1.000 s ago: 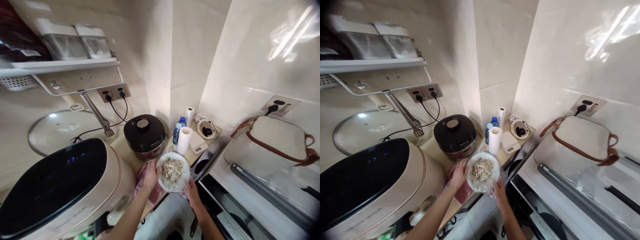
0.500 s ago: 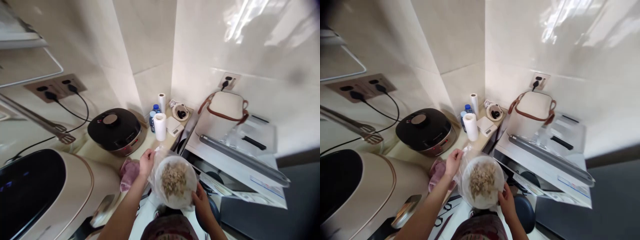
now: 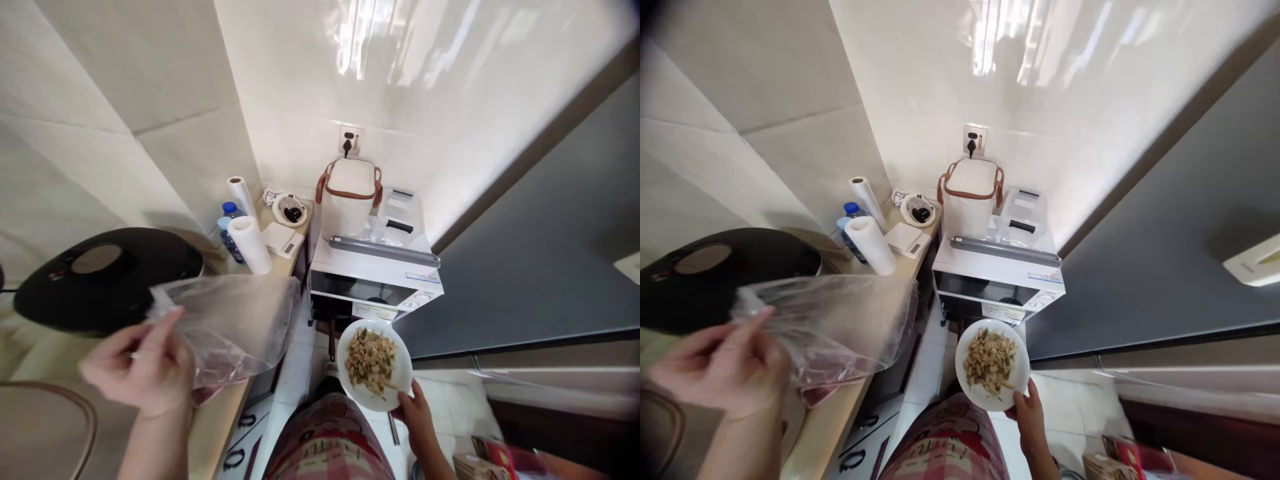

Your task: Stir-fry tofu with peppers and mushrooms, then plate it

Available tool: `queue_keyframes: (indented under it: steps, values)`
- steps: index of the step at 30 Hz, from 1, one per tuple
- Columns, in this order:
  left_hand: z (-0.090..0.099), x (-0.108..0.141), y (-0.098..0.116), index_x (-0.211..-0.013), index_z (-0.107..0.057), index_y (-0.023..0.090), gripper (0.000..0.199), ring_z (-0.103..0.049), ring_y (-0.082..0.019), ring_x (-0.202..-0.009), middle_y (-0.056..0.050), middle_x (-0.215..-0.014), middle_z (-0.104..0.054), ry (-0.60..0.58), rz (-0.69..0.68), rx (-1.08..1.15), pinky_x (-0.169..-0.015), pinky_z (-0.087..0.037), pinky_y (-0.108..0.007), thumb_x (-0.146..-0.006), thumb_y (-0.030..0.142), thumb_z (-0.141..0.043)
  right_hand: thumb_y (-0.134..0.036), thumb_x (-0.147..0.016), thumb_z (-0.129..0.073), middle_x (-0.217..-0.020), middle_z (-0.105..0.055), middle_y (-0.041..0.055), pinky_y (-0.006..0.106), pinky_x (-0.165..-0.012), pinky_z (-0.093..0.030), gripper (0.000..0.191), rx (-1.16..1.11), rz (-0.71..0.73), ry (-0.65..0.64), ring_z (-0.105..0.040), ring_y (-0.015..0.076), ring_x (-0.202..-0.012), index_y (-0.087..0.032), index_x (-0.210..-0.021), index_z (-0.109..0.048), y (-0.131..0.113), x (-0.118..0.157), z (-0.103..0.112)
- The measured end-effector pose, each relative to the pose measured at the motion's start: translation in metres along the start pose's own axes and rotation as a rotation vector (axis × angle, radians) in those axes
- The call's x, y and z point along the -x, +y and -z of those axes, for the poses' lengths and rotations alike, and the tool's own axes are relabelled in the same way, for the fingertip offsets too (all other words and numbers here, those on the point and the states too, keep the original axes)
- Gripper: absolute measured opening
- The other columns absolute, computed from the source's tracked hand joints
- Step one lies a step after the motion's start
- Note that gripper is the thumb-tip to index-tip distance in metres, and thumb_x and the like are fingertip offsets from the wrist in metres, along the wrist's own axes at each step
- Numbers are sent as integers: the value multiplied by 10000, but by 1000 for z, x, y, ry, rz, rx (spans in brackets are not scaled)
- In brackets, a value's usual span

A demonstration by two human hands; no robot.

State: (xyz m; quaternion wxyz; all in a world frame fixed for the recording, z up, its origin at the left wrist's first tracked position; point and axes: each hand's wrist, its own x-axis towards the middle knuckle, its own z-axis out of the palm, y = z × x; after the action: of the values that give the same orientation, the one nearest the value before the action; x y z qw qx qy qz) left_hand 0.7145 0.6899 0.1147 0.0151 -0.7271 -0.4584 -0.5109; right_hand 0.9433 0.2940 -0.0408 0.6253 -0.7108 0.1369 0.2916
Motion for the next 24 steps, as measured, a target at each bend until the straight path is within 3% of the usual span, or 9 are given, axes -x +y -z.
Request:
queue_keyframes:
  steps: [2,4,6,9,11,13,16,19,24]
  values:
    - [-9,36,-14,-845,-734,242,265,-539,-230,-770,-32,-841,-602,-355,-44,110,-886,-418,-484,-661,161,-562,-373,-543,-697,-620,-667,-20,296,-497,-524,669,-21,-17,38,-607,175,-515,-182,-1137,-455,6,5,10]
    - [-27,80,-17,-776,-721,224,252,-528,-305,-1013,-71,-921,-650,-756,186,274,-1010,-317,-537,-643,129,-530,-371,-538,-695,-620,-670,-16,310,-505,-532,679,-42,-30,65,-611,181,-517,-178,-1140,-446,10,7,18]
    - [-43,126,-6,-731,-711,222,253,-575,-295,-968,-71,-862,-678,-961,240,373,-970,-388,-509,-634,132,-496,-371,-539,-700,-623,-671,-18,306,-502,-528,695,-48,-26,65,-613,182,-514,-179,-1154,-441,9,7,22]
    - [-58,185,37,-905,-722,233,282,-647,-250,-878,-54,-893,-719,-1240,315,543,-879,-493,-411,-696,223,-533,-376,-561,-706,-620,-666,-21,288,-486,-511,730,-18,-20,9,-611,179,-513,-174,-1205,-430,-3,4,26]
    - [-63,211,72,-1088,-680,220,358,-646,-262,-965,-83,-994,-721,-1511,571,763,-927,-474,-428,-779,347,-548,-382,-583,-701,-622,-663,-16,275,-473,-499,763,9,-28,-42,-607,177,-521,-158,-1252,-412,-14,-1,26]
    - [-68,226,104,-1165,-644,214,453,-599,-285,-1102,-109,-1134,-687,-1663,733,929,-992,-428,-450,-785,451,-576,-387,-611,-694,-618,-652,-18,261,-459,-486,771,23,-26,-101,-598,170,-522,-143,-1281,-399,-24,-10,27]
    - [-75,234,136,-1211,-609,213,543,-570,-306,-1158,-114,-1208,-655,-1714,995,1187,-1011,-410,-455,-721,439,-668,-388,-660,-695,-625,-646,-15,256,-462,-487,724,38,-7,-212,-601,168,-540,-144,-1284,-420,-37,-33,30]
    - [-82,237,155,-1259,-559,226,607,-585,-301,-1143,-93,-1211,-657,-1593,1375,1313,-992,-428,-433,-675,291,-709,-412,-668,-731,-654,-665,-1,254,-464,-491,720,53,10,-298,-609,169,-556,-165,-1281,-446,-45,-62,35]
    - [-86,246,168,-1265,-559,258,668,-604,-313,-1119,-53,-1122,-707,-1313,1461,1189,-946,-469,-402,-610,242,-692,-518,-679,-747,-813,-700,27,298,-571,-531,693,60,-124,-551,-652,177,-649,-202,-1252,-518,-59,-116,37]
